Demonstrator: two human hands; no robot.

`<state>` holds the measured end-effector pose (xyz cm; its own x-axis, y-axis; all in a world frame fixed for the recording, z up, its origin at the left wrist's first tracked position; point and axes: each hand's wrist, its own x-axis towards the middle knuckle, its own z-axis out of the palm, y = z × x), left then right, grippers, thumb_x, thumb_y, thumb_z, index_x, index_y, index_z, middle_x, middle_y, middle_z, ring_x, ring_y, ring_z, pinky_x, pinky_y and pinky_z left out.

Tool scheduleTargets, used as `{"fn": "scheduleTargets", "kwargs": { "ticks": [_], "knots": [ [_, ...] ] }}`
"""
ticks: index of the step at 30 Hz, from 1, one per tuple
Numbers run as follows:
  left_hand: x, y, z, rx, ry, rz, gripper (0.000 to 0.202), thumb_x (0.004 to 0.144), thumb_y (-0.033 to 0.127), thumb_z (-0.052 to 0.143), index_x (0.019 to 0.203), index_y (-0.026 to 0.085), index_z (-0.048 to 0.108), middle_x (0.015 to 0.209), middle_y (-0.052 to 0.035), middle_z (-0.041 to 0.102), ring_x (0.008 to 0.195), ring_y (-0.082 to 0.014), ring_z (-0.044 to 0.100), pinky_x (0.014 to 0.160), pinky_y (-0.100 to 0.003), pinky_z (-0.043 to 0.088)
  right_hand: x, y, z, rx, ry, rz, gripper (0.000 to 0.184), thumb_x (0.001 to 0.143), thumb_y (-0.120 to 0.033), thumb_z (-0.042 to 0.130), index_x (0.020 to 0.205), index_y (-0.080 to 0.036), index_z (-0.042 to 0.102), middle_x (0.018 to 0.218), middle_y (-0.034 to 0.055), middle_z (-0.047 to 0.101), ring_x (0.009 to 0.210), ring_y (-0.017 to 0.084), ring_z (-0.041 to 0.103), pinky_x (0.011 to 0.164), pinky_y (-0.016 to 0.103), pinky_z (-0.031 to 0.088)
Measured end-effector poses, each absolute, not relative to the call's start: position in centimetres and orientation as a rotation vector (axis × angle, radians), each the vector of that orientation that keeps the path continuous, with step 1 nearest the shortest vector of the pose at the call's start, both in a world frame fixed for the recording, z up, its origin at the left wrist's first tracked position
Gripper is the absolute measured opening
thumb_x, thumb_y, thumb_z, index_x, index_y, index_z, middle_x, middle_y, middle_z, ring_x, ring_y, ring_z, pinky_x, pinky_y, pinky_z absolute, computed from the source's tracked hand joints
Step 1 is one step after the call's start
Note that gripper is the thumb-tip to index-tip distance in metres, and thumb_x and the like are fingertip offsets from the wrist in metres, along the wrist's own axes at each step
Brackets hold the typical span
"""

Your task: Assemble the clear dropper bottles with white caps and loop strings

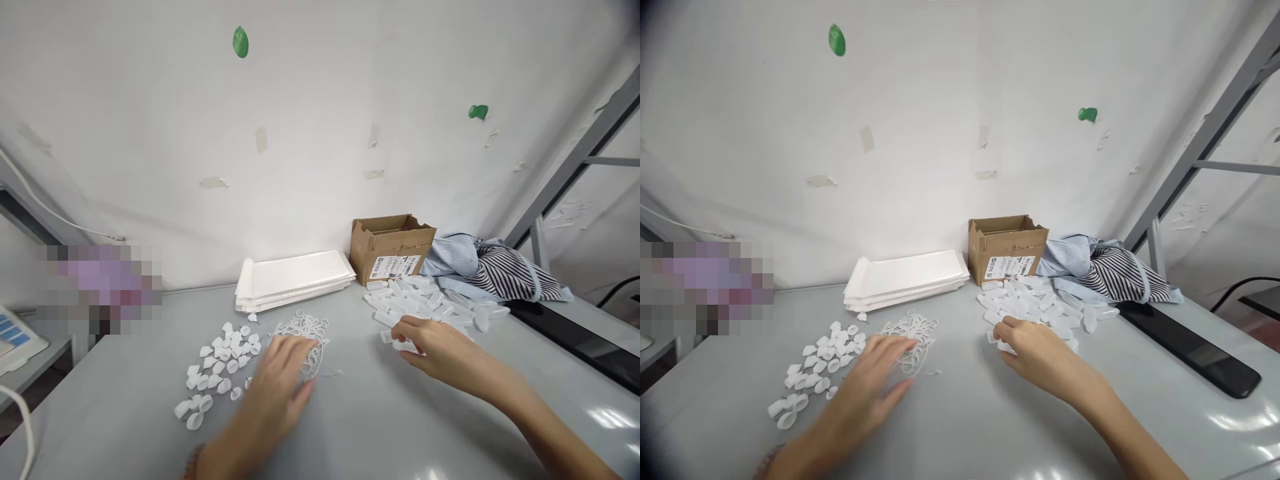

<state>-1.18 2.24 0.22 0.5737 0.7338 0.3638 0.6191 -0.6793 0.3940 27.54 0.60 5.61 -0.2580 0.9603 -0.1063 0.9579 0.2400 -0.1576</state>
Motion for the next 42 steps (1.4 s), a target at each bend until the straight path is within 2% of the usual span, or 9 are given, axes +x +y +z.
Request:
{"fn": "scheduleTargets", "kwargs": {
  "ticks": [4,8,12,16,22,29,33,37,42],
  "knots": [
    [-4.2,3.2,2.4,2.498,1.189,0.646,0.016,0.085,0.015,0.052,0.099,0.022,0.059,0.09,-0.0035,0.065,0.089,-0.0235,0.057,0.075,-0.038,0.051,28.1,0.6,5.6,-2.017,-2.41,0.308,0.011,0.084,-0.015,0.051,0.087,-0.02,0.06,0.09,0.0038,0.068,0.074,0.021,0.063,0.061,0.03,0.041],
    [-5.0,3.3,2.7,2.544,1.19,0.539,0.013,0.087,0.015,0.048,0.086,0.021,0.06,0.082,-0.0027,0.064,0.08,-0.0219,0.056,0.069,-0.035,0.049,28.7,0.9,5.0,-2.065,-2.395,0.325,0.01,0.082,-0.019,0.052,0.086,-0.021,0.06,0.085,0.0024,0.067,0.072,0.021,0.063,0.059,0.03,0.04],
    [-3.6,2.4,1.8,2.609,1.127,0.482,0.012,0.087,0.013,0.052,0.088,0.019,0.062,0.085,-0.0032,0.062,0.083,-0.0215,0.054,0.074,-0.036,0.048,29.1,1.1,4.1,-2.027,-2.429,0.263,0.012,0.081,-0.017,0.052,0.084,-0.02,0.064,0.088,0.0041,0.066,0.071,0.021,0.064,0.058,0.029,0.041],
    [-2.4,1.9,1.1,2.695,1.063,0.432,0.011,0.088,0.012,0.054,0.087,0.018,0.062,0.086,-0.004,0.062,0.084,-0.0215,0.053,0.07,-0.034,0.049,28.8,1.2,3.3,-1.913,-2.476,0.213,0.015,0.081,-0.016,0.052,0.079,-0.02,0.066,0.083,0.0051,0.066,0.067,0.02,0.065,0.057,0.027,0.041],
    [-2.1,2.1,0.6,2.755,1.036,0.475,0.011,0.088,0.009,0.053,0.087,0.017,0.061,0.087,-0.0051,0.06,0.085,-0.0227,0.053,0.07,-0.036,0.048,28.1,1.5,2.3,-1.811,-2.508,0.163,0.019,0.083,-0.016,0.05,0.072,-0.018,0.065,0.079,0.007,0.064,0.071,0.021,0.064,0.06,0.029,0.045],
    [-2.1,2.4,-0.4,2.728,1.021,0.562,0.016,0.088,0.006,0.051,0.081,0.016,0.061,0.083,-0.005,0.06,0.082,-0.0214,0.052,0.069,-0.035,0.047,28.0,0.9,2.0,-1.758,-2.479,0.219,0.02,0.079,-0.005,0.049,0.082,-0.018,0.064,0.085,0.0071,0.062,0.075,0.02,0.064,0.066,0.029,0.049],
    [-2.0,2.4,-0.1,2.595,0.958,0.731,0.015,0.088,0.007,0.053,0.087,0.018,0.062,0.084,-0.0033,0.063,0.081,-0.0191,0.053,0.071,-0.032,0.048,27.0,0.5,2.6,-1.755,-2.525,0.201,0.025,0.074,0.002,0.049,0.083,-0.016,0.063,0.088,0.0083,0.062,0.078,0.022,0.064,0.066,0.032,0.051],
    [-2.0,2.0,1.1,2.467,0.824,0.971,0.012,0.087,0.008,0.057,0.086,0.019,0.062,0.083,-0.0019,0.066,0.08,-0.0171,0.056,0.07,-0.03,0.049,25.6,0.0,2.7,-1.416,-2.482,0.192,0.018,0.082,-0.009,0.054,0.095,-0.017,0.064,0.094,0.0095,0.063,0.083,0.022,0.063,0.07,0.034,0.053],
    [-1.8,1.7,2.1,2.337,0.817,1.188,0.012,0.085,0.01,0.063,0.08,0.021,0.061,0.078,-0.0001,0.067,0.076,-0.016,0.061,0.068,-0.028,0.05,24.3,-1.0,1.6,-1.129,-2.319,0.203,0.018,0.091,-0.02,0.052,0.106,-0.019,0.061,0.097,0.0099,0.062,0.085,0.02,0.062,0.071,0.032,0.053]
  ]
}}
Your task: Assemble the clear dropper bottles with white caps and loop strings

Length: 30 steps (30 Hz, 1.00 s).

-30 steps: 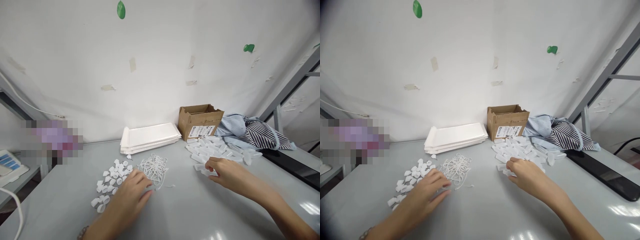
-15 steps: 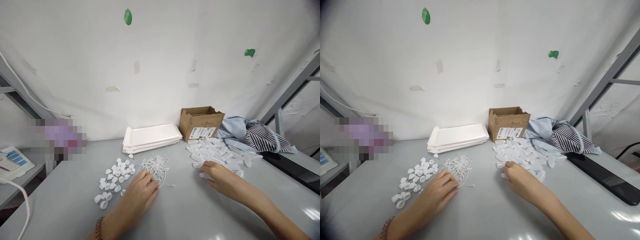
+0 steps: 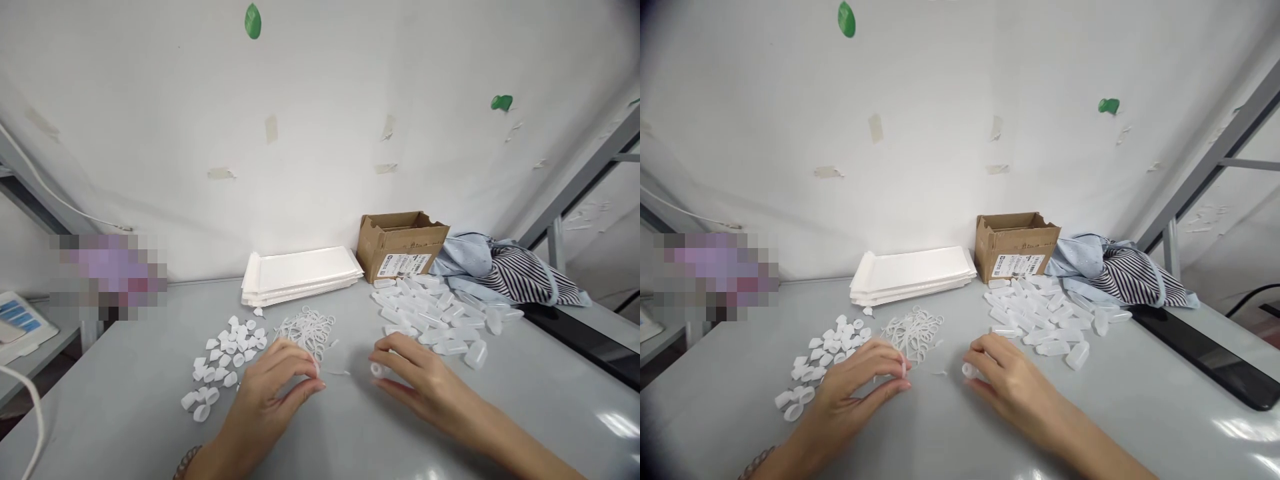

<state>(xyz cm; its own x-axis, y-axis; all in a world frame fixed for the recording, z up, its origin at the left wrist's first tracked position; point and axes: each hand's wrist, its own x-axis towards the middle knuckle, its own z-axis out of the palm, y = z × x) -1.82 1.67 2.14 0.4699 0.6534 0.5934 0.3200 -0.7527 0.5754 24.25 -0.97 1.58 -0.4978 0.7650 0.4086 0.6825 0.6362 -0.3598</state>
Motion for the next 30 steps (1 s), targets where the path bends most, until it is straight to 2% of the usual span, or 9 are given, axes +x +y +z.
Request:
{"fn": "scheduleTargets", "kwargs": {
  "ticks": [3,7,10,12,15,18,20,25,30],
  "knots": [
    [-1.8,1.6,2.2,2.276,0.84,1.229,0.011,0.086,0.011,0.061,0.081,0.021,0.062,0.077,-0.0006,0.068,0.075,-0.0164,0.062,0.067,-0.028,0.051,23.3,-1.1,1.9,-1.078,-2.194,0.44,0.019,0.091,-0.025,0.055,0.108,-0.021,0.061,0.098,0.0082,0.061,0.085,0.017,0.063,0.073,0.03,0.053],
    [-1.8,1.4,2.1,2.23,0.874,1.238,0.013,0.087,0.009,0.058,0.085,0.021,0.065,0.081,-0.0023,0.068,0.079,-0.0167,0.063,0.07,-0.028,0.052,21.4,-0.4,3.3,-1.122,-1.914,0.877,0.015,0.086,-0.031,0.062,0.099,-0.022,0.065,0.095,0.0047,0.064,0.084,0.017,0.063,0.076,0.029,0.052],
    [-1.9,1.3,2.1,2.241,0.938,1.246,0.014,0.087,0.009,0.057,0.086,0.021,0.065,0.088,-0.0032,0.067,0.084,-0.0166,0.063,0.073,-0.027,0.052,19.9,0.3,3.7,-1.102,-1.769,1.14,0.02,0.09,-0.036,0.056,0.098,-0.019,0.063,0.088,0.0036,0.066,0.079,0.015,0.063,0.073,0.027,0.051],
    [-1.9,1.3,2.0,2.262,0.975,1.242,0.014,0.087,0.01,0.057,0.087,0.021,0.064,0.092,-0.0037,0.067,0.087,-0.0168,0.063,0.075,-0.027,0.052,19.2,0.4,3.3,-1.076,-1.788,1.19,0.026,0.093,-0.039,0.048,0.104,-0.018,0.06,0.082,0.0032,0.066,0.075,0.014,0.062,0.067,0.025,0.051],
    [-2.0,1.3,1.7,2.323,0.927,1.222,0.015,0.087,0.009,0.056,0.09,0.022,0.063,0.093,-0.0034,0.068,0.087,-0.0169,0.064,0.076,-0.028,0.053,18.9,-0.3,2.0,-1.11,-1.906,1.047,0.036,0.095,-0.042,0.041,0.118,-0.018,0.055,0.076,0.0028,0.065,0.062,0.013,0.06,0.056,0.023,0.05],
    [-1.9,1.2,1.3,2.307,0.884,1.219,0.015,0.086,0.01,0.057,0.092,0.023,0.061,0.09,-0.0013,0.07,0.085,-0.0168,0.066,0.077,-0.028,0.055,19.3,-1.5,1.0,-1.168,-2.036,0.774,0.036,0.092,-0.044,0.047,0.122,-0.024,0.051,0.09,0.0054,0.071,0.062,0.014,0.062,0.059,0.025,0.052],
    [-1.8,0.9,1.2,2.235,0.901,1.178,0.014,0.086,0.012,0.06,0.092,0.025,0.06,0.088,0.0011,0.071,0.082,-0.0157,0.066,0.075,-0.026,0.056,19.6,-2.1,0.7,-1.172,-2.062,0.689,0.038,0.091,-0.045,0.049,0.123,-0.025,0.048,0.093,0.0057,0.072,0.062,0.015,0.065,0.059,0.025,0.053],
    [-1.3,-0.1,1.4,2.095,0.93,1.045,0.017,0.083,0.017,0.065,0.095,0.028,0.061,0.084,0.0053,0.07,0.075,-0.0126,0.066,0.07,-0.022,0.055,19.6,-2.5,0.4,-1.069,-2.115,0.455,0.036,0.095,-0.047,0.043,0.12,-0.021,0.046,0.097,0.009,0.073,0.082,0.019,0.071,0.072,0.029,0.056],
    [-1.0,-0.6,1.4,2.11,0.858,1.087,0.022,0.085,0.015,0.064,0.102,0.028,0.061,0.088,0.0044,0.07,0.077,-0.0125,0.065,0.072,-0.022,0.054,19.6,-2.6,0.4,-0.983,-2.168,0.265,0.031,0.098,-0.043,0.038,0.117,-0.02,0.047,0.093,0.0082,0.073,0.074,0.016,0.071,0.065,0.024,0.055]
  ]
}}
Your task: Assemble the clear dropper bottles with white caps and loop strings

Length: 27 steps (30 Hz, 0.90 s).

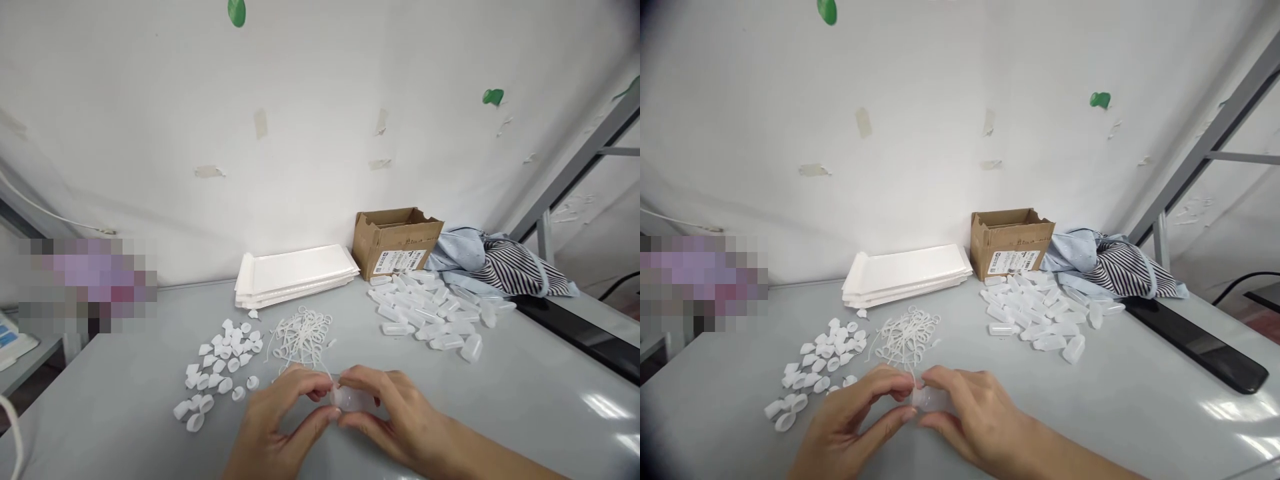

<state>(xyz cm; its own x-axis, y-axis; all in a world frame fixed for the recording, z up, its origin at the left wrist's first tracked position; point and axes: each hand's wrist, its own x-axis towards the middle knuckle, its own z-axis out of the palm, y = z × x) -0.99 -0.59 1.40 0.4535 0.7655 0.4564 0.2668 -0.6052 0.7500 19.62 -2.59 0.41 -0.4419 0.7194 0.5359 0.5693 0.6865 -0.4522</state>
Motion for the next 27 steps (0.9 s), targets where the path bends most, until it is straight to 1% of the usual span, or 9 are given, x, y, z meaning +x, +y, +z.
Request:
{"fn": "scheduleTargets", "kwargs": {
  "ticks": [4,7,11,15,16,18,21,24,27],
  "knots": [
    [-1.0,-0.5,1.2,2.164,0.789,1.095,0.022,0.085,0.012,0.063,0.102,0.026,0.062,0.088,0.0016,0.069,0.079,-0.0139,0.064,0.071,-0.024,0.054,19.7,-2.5,0.5,-0.96,-2.178,0.234,0.027,0.098,-0.04,0.04,0.115,-0.021,0.046,0.094,0.0077,0.073,0.075,0.016,0.071,0.063,0.024,0.054],
    [-0.9,-0.3,1.4,2.149,0.823,1.062,0.017,0.083,0.013,0.064,0.096,0.024,0.063,0.085,0.0007,0.068,0.078,-0.0143,0.063,0.069,-0.024,0.053,19.5,-2.5,0.6,-0.958,-2.132,0.362,0.027,0.096,-0.042,0.044,0.114,-0.022,0.044,0.094,0.006,0.074,0.078,0.016,0.071,0.066,0.024,0.054],
    [-0.8,-0.1,2.1,2.047,0.851,0.999,0.012,0.081,0.015,0.065,0.089,0.024,0.066,0.082,0.0009,0.068,0.073,-0.0138,0.062,0.067,-0.024,0.052,18.8,-2.7,0.7,-1.049,-1.934,0.783,0.031,0.086,-0.045,0.06,0.104,-0.024,0.045,0.089,0.0018,0.075,0.071,0.015,0.068,0.061,0.023,0.05],
    [-0.9,0.2,2.8,1.959,0.849,0.92,0.01,0.079,0.015,0.066,0.085,0.022,0.067,0.083,-0.0002,0.068,0.075,-0.015,0.062,0.069,-0.025,0.052,18.3,-2.6,1.1,-1.133,-1.59,1.24,0.038,0.071,-0.041,0.076,0.088,-0.022,0.049,0.072,-0.0016,0.072,0.063,0.013,0.062,0.058,0.022,0.044],
    [-1.0,0.3,2.9,1.949,0.836,0.905,0.01,0.079,0.015,0.066,0.086,0.022,0.068,0.084,-0.0006,0.068,0.077,-0.0156,0.062,0.071,-0.026,0.051,18.2,-2.5,1.2,-1.129,-1.505,1.365,0.036,0.071,-0.041,0.077,0.087,-0.02,0.051,0.069,-0.0015,0.071,0.062,0.012,0.062,0.058,0.021,0.044],
    [-1.2,0.4,3.0,1.934,0.797,0.882,0.012,0.08,0.015,0.065,0.089,0.022,0.068,0.086,-0.0012,0.068,0.081,-0.016,0.063,0.073,-0.026,0.051,18.2,-2.2,1.5,-1.05,-1.372,1.603,0.032,0.076,-0.041,0.072,0.089,-0.017,0.055,0.068,0.0001,0.068,0.063,0.012,0.063,0.059,0.022,0.045],
    [-1.4,0.6,3.1,1.93,0.725,0.877,0.017,0.081,0.013,0.064,0.093,0.023,0.069,0.089,-0.0008,0.068,0.084,-0.0154,0.064,0.076,-0.026,0.051,18.4,-1.9,1.7,-0.833,-1.304,1.866,0.032,0.084,-0.043,0.063,0.093,-0.012,0.059,0.076,0.0058,0.068,0.069,0.014,0.067,0.062,0.023,0.049],
    [-1.5,0.7,3.2,1.95,0.692,0.889,0.023,0.081,0.009,0.064,0.095,0.025,0.07,0.088,0.0008,0.07,0.086,-0.0147,0.065,0.078,-0.026,0.052,18.6,-1.8,1.2,-0.661,-1.261,2.043,0.032,0.085,-0.042,0.062,0.093,-0.011,0.061,0.079,0.0088,0.069,0.066,0.014,0.069,0.058,0.021,0.05],
    [-1.6,0.6,3.0,1.971,0.664,0.935,0.029,0.082,0.006,0.061,0.101,0.028,0.068,0.093,0.0016,0.072,0.088,-0.0142,0.066,0.08,-0.026,0.053,18.4,-1.8,0.5,-0.565,-1.167,2.095,0.032,0.087,-0.04,0.061,0.101,-0.01,0.062,0.078,0.0091,0.07,0.061,0.012,0.069,0.055,0.02,0.05]
  ]
}}
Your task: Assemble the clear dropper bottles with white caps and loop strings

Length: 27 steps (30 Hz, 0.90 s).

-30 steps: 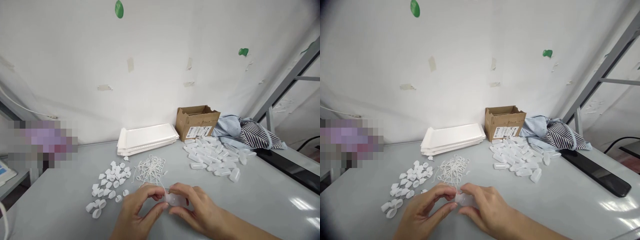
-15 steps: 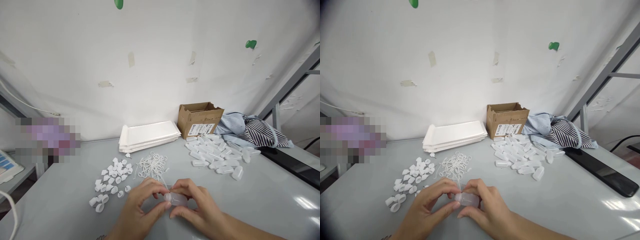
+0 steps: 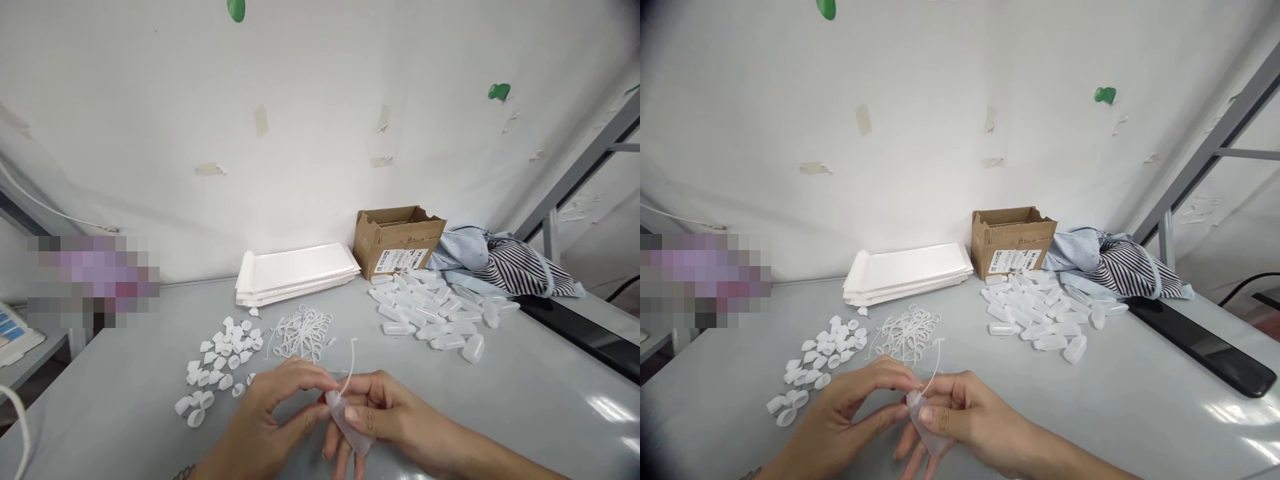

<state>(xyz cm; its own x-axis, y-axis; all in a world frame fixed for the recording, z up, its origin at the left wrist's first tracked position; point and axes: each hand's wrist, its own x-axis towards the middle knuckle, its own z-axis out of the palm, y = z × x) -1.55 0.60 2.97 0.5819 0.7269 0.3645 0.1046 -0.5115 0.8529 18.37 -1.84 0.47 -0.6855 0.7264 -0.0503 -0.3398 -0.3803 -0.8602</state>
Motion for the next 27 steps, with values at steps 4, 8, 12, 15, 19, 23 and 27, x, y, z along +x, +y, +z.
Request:
{"fn": "scheduleTargets", "kwargs": {
  "ticks": [4,8,12,15,19,23,27],
  "knots": [
    [-1.4,0.5,2.6,2.024,0.619,0.968,0.036,0.082,0.003,0.057,0.106,0.028,0.066,0.101,0.0002,0.072,0.095,-0.0162,0.066,0.085,-0.031,0.054,18.0,-1.9,0.0,-0.547,-1.061,2.089,0.035,0.085,-0.038,0.065,0.107,-0.011,0.06,0.077,0.0087,0.07,0.063,0.014,0.07,0.053,0.018,0.051],
    [-1.2,0.4,2.9,2.134,0.605,0.976,0.033,0.083,0.005,0.057,0.107,0.026,0.064,0.105,-0.0008,0.072,0.097,-0.0158,0.065,0.087,-0.031,0.053,17.9,-2.0,-0.1,-0.586,-1.021,2.057,0.034,0.082,-0.038,0.068,0.101,-0.011,0.062,0.077,0.0086,0.07,0.063,0.015,0.071,0.052,0.018,0.052],
    [-3.3,0.6,2.8,2.525,0.74,0.986,0.029,0.087,0.008,0.054,0.113,0.021,0.059,0.114,-0.0063,0.068,0.105,-0.0183,0.061,0.092,-0.033,0.049,18.2,-1.9,0.0,-0.626,-1.008,2.065,0.032,0.083,-0.037,0.067,0.101,-0.012,0.061,0.079,0.0094,0.071,0.065,0.016,0.072,0.051,0.018,0.052],
    [-7.0,1.2,1.2,2.938,1.065,0.93,0.032,0.088,0.016,0.057,0.12,0.02,0.056,0.123,-0.0116,0.062,0.115,-0.0278,0.054,0.094,-0.044,0.043,18.4,-1.8,0.2,-0.66,-0.997,2.073,0.03,0.084,-0.037,0.066,0.1,-0.013,0.06,0.082,0.0093,0.071,0.066,0.017,0.072,0.052,0.019,0.052],
    [-11.3,2.8,-1.4,3.07,1.56,0.644,0.06,0.082,0.049,0.061,0.131,0.017,0.048,0.135,-0.0208,0.051,0.121,-0.042,0.046,0.089,-0.057,0.04,18.5,-1.7,0.6,-0.661,-1.046,2.046,0.028,0.086,-0.035,0.065,0.101,-0.012,0.059,0.083,0.0092,0.071,0.069,0.017,0.072,0.055,0.021,0.053],
    [-11.7,4.8,-2.3,2.923,1.789,0.513,0.066,0.084,0.058,0.053,0.134,0.016,0.045,0.137,-0.0221,0.047,0.125,-0.0424,0.042,0.089,-0.056,0.042,18.5,-1.6,0.7,-0.67,-1.079,2.019,0.027,0.087,-0.034,0.064,0.102,-0.012,0.059,0.084,0.0083,0.07,0.069,0.017,0.072,0.056,0.021,0.053],
    [-10.3,6.5,-2.2,2.831,1.784,0.514,0.055,0.087,0.054,0.049,0.132,0.022,0.05,0.133,-0.0183,0.051,0.123,-0.0394,0.045,0.087,-0.055,0.045,18.6,-1.4,0.4,-0.643,-1.087,2.025,0.03,0.084,-0.035,0.066,0.102,-0.012,0.059,0.083,0.0081,0.07,0.068,0.017,0.072,0.055,0.021,0.052]
  ]
}}
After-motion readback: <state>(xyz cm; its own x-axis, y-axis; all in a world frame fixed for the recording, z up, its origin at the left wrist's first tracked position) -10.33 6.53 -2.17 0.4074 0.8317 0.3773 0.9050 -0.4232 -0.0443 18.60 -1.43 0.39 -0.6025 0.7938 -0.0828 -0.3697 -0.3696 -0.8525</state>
